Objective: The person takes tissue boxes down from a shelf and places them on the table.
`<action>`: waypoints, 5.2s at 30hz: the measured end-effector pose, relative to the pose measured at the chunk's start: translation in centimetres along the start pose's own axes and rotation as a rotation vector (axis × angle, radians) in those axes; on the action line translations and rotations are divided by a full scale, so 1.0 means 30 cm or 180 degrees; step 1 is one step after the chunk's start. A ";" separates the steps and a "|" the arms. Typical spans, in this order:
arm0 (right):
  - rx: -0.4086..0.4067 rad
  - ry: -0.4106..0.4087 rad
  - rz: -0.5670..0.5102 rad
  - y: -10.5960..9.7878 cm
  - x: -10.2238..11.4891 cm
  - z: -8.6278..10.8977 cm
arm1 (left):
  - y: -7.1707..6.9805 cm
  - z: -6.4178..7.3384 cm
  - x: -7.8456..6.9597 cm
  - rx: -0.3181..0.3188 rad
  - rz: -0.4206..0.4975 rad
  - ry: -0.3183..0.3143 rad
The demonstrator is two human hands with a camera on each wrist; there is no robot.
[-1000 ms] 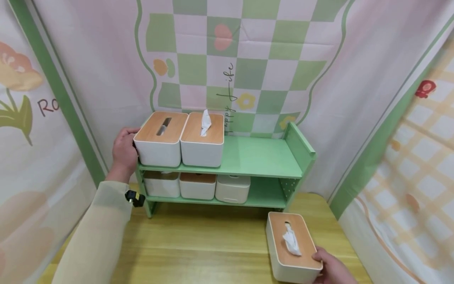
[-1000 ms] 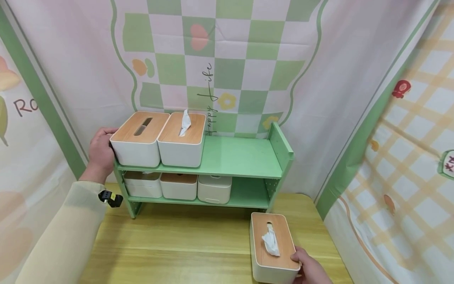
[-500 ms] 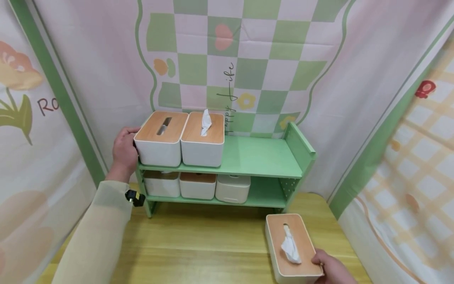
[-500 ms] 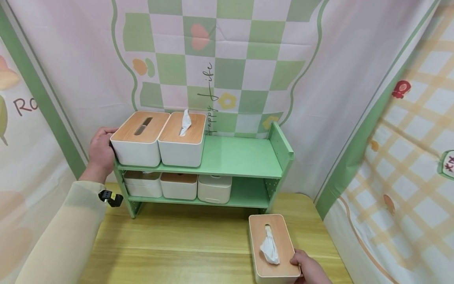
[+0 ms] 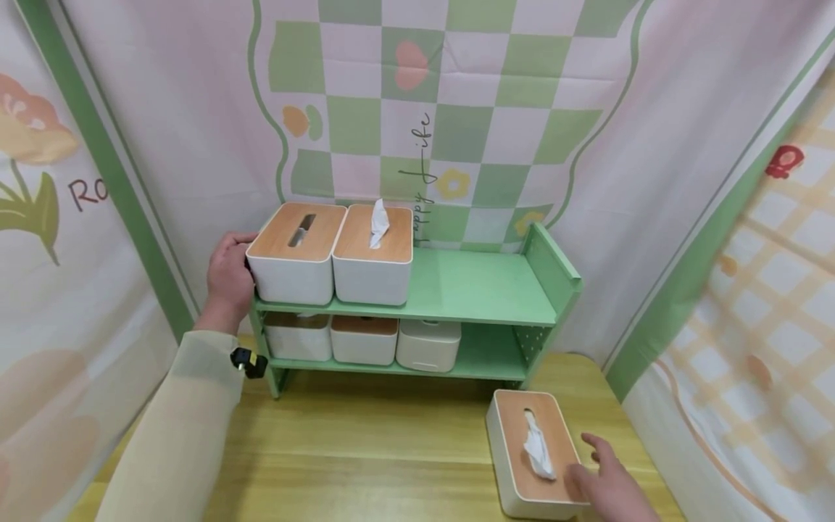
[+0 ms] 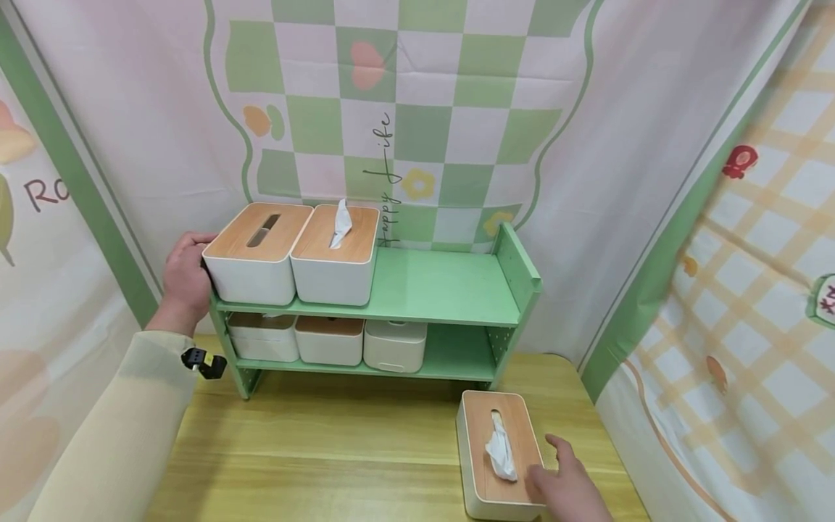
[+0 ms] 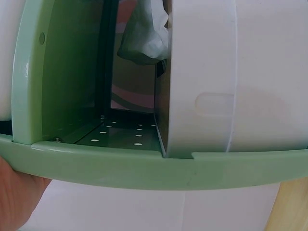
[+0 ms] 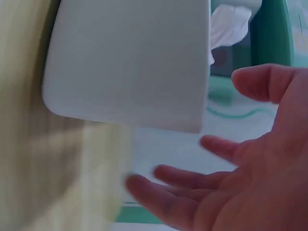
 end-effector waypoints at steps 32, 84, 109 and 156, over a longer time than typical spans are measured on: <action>-0.0521 -0.1714 0.1440 0.149 0.217 0.072 | -0.004 -0.002 -0.002 -0.0044 0.0008 -0.0063; -0.0863 -0.1379 0.1202 -0.059 -0.003 0.014 | -0.001 0.008 0.003 -0.0044 0.0005 -0.0041; -0.1044 -0.1425 0.1389 -0.053 0.008 0.025 | -0.001 0.015 -0.010 -0.0102 0.0045 -0.0017; -0.1173 -0.1308 0.1198 -0.198 -0.164 -0.052 | 0.001 0.015 -0.006 -0.0087 0.0033 -0.0017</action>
Point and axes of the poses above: each hand's wrist, its own z-axis away from the middle knuckle, its own y-axis out of the palm, x = y × z, the point moved 7 cm from there along -z, towards the middle knuckle, and after that the axes turned 4 degrees about x, right-handed, at the moved point
